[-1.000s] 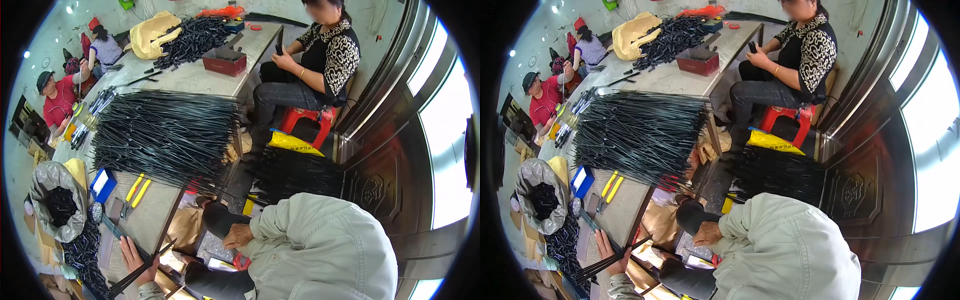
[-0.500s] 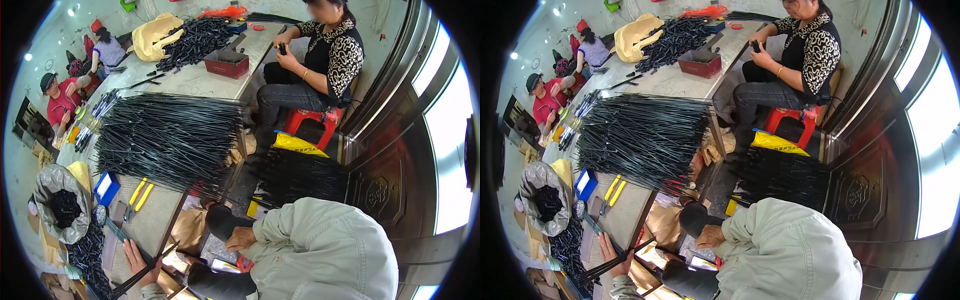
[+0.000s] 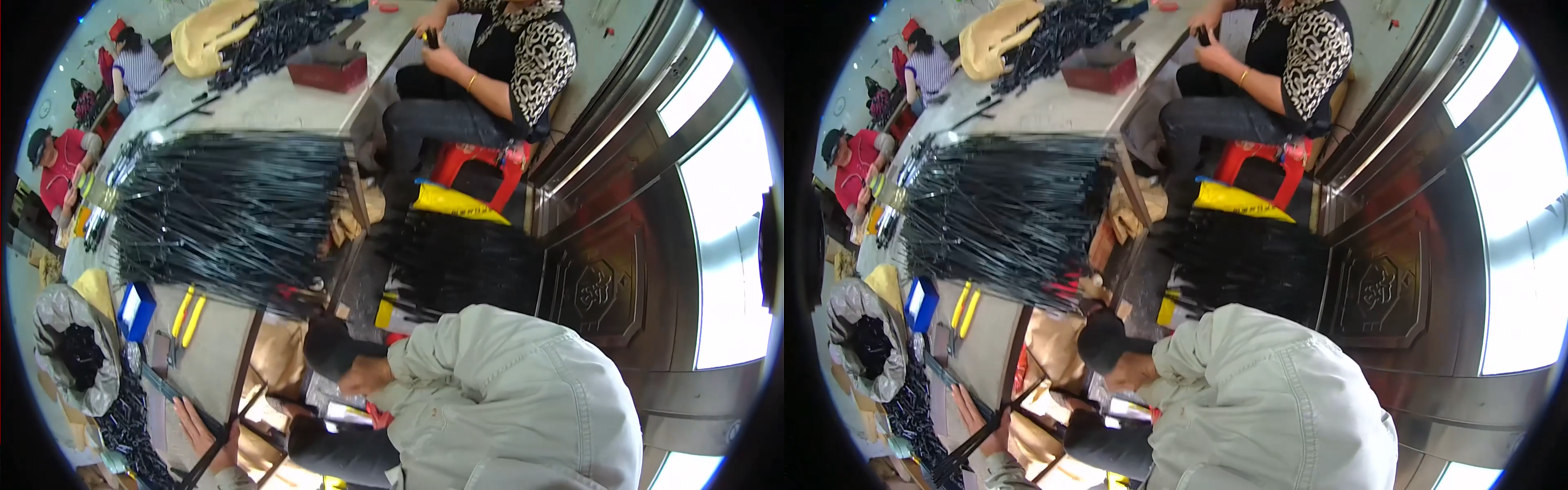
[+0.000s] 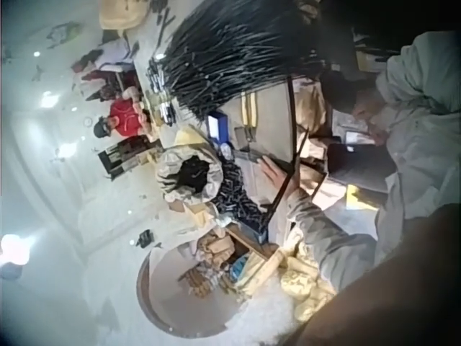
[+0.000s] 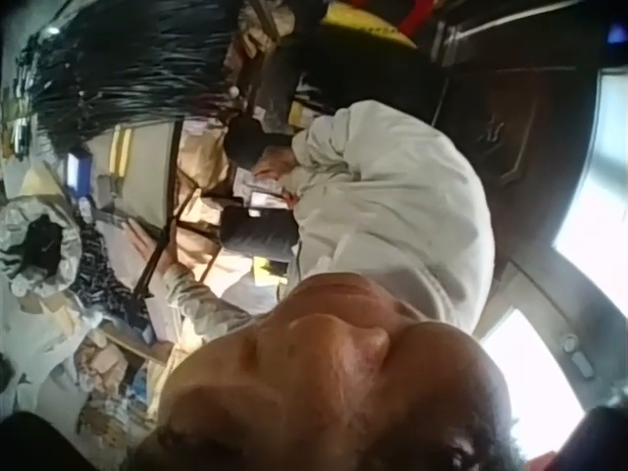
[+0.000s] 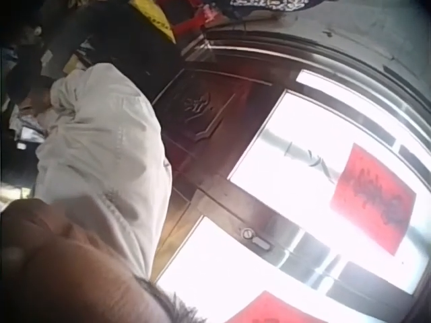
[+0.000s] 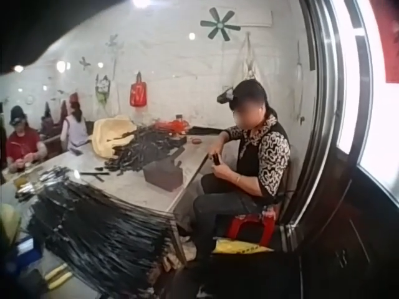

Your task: Assembling and scanning black cable bundles at a production workstation.

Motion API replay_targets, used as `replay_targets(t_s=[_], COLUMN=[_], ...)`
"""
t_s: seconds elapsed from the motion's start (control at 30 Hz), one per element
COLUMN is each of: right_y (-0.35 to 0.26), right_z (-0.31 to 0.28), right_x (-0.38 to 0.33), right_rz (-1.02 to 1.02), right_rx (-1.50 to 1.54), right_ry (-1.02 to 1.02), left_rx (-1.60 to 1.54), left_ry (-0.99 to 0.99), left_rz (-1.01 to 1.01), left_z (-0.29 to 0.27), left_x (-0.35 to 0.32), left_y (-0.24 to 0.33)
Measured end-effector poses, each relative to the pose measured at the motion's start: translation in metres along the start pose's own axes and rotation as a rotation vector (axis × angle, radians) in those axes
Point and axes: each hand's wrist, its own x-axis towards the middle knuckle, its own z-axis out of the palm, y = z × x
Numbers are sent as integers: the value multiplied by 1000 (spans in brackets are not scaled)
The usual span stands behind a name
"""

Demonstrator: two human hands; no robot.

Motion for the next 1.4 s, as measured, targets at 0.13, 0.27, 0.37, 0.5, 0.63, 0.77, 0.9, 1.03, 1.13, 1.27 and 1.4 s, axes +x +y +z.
replay_targets(t_s=[0.13,0.27,0.37,0.5,0.63,0.77,0.9,1.03,1.13,1.27,1.4], right_y=[1,93,136,173,175,139,8,-16,-11,-7,-2], right_z=[-32,-96,-163,-219,-211,-115,-33,-7,-4,-3,-12], right_x=[6,-20,-39,-66,-71,-33,8,2,9,10,7], right_rz=[499,528,559,701,731,443,6,-203,-23,-30,8], right_rx=[157,-126,-333,-428,-608,-473,-122,-176,-93,-118,-205], right_ry=[666,957,1122,1433,1082,506,297,-132,-55,-56,-47], left_rx=[-3,-24,-28,-61,-52,-32,-22,-22,-29,-7,16], left_ry=[-26,-13,-11,8,4,-4,-5,-6,2,16,-10], left_rz=[-1,3,9,34,31,18,3,1,-10,6,-30], left_z=[-6,-2,-3,-4,-6,-7,-10,-10,-12,-12,-11], left_x=[-7,0,1,3,4,-2,-5,-5,-5,-4,-3], left_y=[0,3,1,5,5,6,6,8,7,9,8])
